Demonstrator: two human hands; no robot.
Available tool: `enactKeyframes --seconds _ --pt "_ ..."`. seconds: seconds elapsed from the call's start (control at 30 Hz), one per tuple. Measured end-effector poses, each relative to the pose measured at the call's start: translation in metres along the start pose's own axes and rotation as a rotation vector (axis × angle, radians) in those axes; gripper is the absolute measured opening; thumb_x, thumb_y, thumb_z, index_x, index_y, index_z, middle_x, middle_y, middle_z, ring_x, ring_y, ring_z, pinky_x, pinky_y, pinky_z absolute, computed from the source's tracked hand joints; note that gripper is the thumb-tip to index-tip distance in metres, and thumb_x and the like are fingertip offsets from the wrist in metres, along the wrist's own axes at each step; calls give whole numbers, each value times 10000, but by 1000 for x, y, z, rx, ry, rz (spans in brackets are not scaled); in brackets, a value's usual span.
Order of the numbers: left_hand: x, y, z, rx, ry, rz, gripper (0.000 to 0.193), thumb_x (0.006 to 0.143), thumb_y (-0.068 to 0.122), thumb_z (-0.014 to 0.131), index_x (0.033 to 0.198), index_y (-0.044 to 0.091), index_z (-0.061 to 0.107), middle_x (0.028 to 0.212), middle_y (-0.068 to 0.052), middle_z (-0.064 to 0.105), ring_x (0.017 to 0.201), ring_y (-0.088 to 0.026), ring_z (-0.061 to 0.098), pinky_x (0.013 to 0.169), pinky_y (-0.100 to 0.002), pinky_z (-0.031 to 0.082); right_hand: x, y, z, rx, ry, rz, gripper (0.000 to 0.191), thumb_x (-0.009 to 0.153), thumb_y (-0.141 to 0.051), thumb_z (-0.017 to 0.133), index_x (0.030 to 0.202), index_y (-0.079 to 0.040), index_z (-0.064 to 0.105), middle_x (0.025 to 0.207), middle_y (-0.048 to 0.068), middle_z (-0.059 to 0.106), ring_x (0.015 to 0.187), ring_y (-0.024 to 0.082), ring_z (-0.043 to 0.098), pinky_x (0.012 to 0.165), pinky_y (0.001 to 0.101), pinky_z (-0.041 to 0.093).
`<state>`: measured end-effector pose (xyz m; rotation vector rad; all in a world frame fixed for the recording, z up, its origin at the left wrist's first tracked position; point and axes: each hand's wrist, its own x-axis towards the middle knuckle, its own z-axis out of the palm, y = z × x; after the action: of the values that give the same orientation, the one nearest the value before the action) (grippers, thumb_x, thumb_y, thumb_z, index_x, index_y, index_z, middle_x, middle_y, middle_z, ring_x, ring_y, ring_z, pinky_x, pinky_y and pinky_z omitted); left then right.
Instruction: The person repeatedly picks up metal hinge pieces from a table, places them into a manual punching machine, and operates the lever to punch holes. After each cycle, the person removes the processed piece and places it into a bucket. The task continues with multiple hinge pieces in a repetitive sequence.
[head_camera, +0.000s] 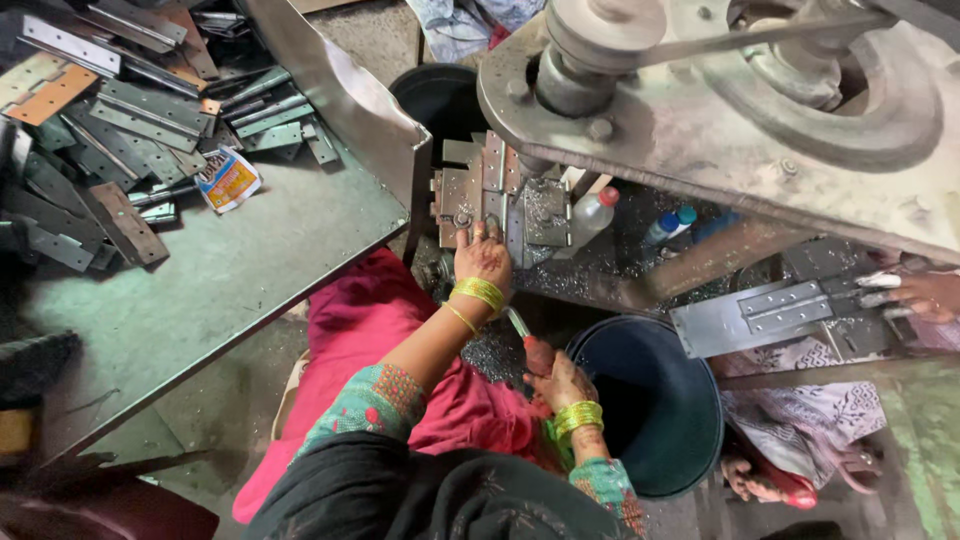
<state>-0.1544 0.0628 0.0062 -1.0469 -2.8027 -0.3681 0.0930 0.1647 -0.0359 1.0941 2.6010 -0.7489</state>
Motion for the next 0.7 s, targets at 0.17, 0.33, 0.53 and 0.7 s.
enactKeyframes --seconds 0.17,0.33,0.53,0.7 --pt "-3 -4 -6 10 338 37 343 826 240 496 982 103 769 1308 -135 672 1314 -330 479 1038 -563 300 -5 -3 31 116 195 -203 787 709 -405 879 1324 -59 531 1149 287 662 1089 496 610 896 552 493" --pt "19 -3 -18 171 -51 58 350 942 226 469 1074 106 770 1360 -145 635 1443 -346 425 1093 -587 289 -2 -6 -7 90 45 -28 655 731 -426 820 1224 -59 591 1062 242 754 1009 442 748 865 517 577" --pt "32 1 -20 180 102 -6 324 880 223 503 973 96 786 1423 -209 590 1385 -333 434 1077 -563 295 -1 -6 14 -10 159 -134 682 720 -459 868 1197 -52 601 1120 245 702 1093 444 651 888 510 528" --pt "30 -4 -23 48 -6 22 371 961 178 456 1127 45 761 1459 -175 576 1483 -336 382 1133 -582 272 8 6 11 44 116 -152 702 704 -490 867 1172 -43 595 1101 248 708 1061 439 674 865 507 545"
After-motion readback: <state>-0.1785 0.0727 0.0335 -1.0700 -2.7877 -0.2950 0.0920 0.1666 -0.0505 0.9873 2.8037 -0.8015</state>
